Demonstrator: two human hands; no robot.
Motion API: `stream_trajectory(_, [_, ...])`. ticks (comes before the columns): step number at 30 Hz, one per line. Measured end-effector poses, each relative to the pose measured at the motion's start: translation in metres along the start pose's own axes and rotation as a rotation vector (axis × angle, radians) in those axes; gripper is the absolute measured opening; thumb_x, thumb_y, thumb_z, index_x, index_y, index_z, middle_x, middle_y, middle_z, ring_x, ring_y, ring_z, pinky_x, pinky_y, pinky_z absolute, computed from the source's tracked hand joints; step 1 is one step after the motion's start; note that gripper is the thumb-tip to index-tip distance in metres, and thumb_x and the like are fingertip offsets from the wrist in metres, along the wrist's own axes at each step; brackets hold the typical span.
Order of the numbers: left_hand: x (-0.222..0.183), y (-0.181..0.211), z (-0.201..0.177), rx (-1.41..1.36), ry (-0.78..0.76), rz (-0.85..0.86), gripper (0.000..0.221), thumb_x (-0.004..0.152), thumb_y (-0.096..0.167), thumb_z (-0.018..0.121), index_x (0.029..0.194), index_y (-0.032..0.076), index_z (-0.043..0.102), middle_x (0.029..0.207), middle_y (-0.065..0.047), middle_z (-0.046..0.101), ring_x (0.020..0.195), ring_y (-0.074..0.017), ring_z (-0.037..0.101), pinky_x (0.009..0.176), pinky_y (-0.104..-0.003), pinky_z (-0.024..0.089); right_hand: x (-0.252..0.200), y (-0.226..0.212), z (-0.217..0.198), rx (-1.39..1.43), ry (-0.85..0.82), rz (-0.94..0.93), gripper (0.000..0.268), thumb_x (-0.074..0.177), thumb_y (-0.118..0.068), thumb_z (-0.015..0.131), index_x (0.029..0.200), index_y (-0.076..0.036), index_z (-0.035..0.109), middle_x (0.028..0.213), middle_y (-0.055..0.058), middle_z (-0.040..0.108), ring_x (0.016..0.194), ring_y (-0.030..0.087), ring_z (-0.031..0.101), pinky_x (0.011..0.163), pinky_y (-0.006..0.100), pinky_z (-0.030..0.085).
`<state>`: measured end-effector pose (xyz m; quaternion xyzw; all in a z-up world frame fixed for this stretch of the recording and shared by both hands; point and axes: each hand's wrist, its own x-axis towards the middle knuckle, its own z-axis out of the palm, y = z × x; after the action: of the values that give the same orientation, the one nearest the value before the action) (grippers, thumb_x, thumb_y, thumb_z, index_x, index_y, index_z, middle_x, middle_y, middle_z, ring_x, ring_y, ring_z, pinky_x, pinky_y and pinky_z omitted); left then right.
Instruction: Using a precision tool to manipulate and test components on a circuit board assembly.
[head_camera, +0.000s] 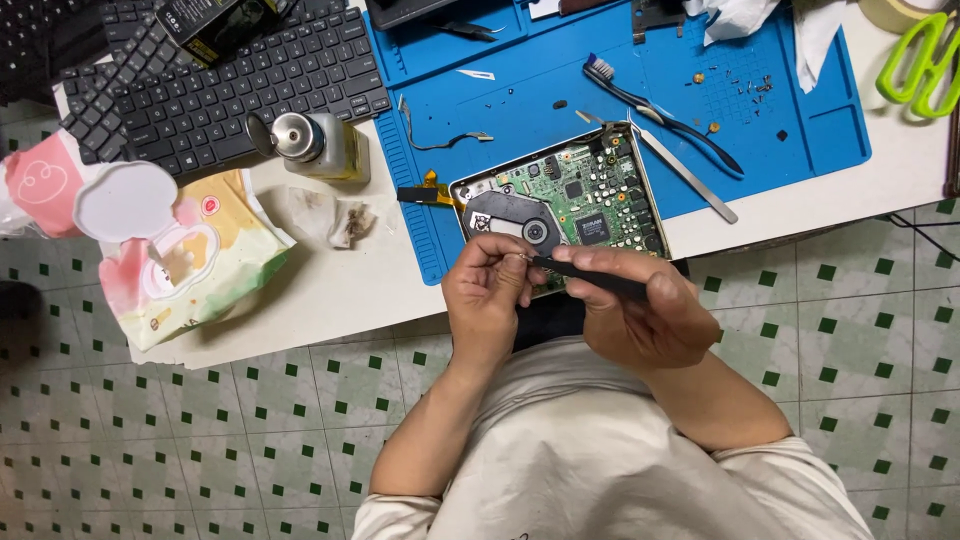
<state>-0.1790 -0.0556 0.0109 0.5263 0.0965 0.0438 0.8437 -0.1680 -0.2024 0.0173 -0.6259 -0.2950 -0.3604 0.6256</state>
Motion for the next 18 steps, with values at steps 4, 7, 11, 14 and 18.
stream_trajectory(4, [-0.001,-0.001,-0.002,0.076,-0.005,0.03,0.006,0.099,0.001,0.063,0.094,-0.003,0.062,0.085,-0.019,0.068,0.064,-0.02,0.07,0.042,-0.02,0.046,0.012,-0.005,-0.003,-0.063,-0.058,0.019,0.068,0.091,0.015,0.069,0.148,-0.003,0.035,0.091,0.034,0.069,0.075,0.052,0.075,0.067,0.063,0.066])
stream_trajectory(7, [-0.001,-0.001,-0.003,0.122,-0.001,0.04,0.006,0.098,0.0,0.063,0.094,-0.004,0.064,0.083,-0.018,0.069,0.064,-0.0185,0.071,0.042,-0.019,0.046,0.014,-0.004,0.0,-0.053,-0.065,0.028,0.065,0.092,0.013,0.068,0.147,-0.004,0.038,0.094,0.032,0.071,0.076,0.049,0.077,0.067,0.06,0.066])
stream_trajectory(11, [0.0,0.0,-0.003,0.157,-0.012,0.044,0.005,0.098,-0.001,0.063,0.095,-0.005,0.064,0.079,-0.018,0.069,0.061,-0.0172,0.069,0.041,-0.019,0.045,0.018,-0.007,0.003,-0.044,-0.051,0.05,0.06,0.094,0.013,0.067,0.144,-0.003,0.039,0.095,0.032,0.072,0.077,0.045,0.077,0.069,0.057,0.066])
stream_trajectory(14, [0.001,0.002,-0.005,0.159,-0.026,0.034,0.006,0.099,0.001,0.062,0.097,-0.004,0.064,0.081,-0.017,0.069,0.064,-0.0169,0.07,0.044,-0.02,0.047,0.006,0.007,0.005,-0.055,-0.029,0.044,0.062,0.094,0.013,0.068,0.144,-0.001,0.035,0.095,0.032,0.072,0.076,0.043,0.077,0.071,0.054,0.066])
stream_trajectory(18, [0.003,0.008,-0.004,0.193,-0.059,0.045,0.007,0.1,0.002,0.06,0.098,-0.003,0.064,0.08,-0.015,0.069,0.064,-0.0143,0.068,0.047,-0.02,0.048,-0.008,0.018,0.006,-0.063,-0.005,0.062,0.063,0.093,0.016,0.067,0.144,0.004,0.033,0.097,0.032,0.072,0.08,0.042,0.077,0.075,0.051,0.065])
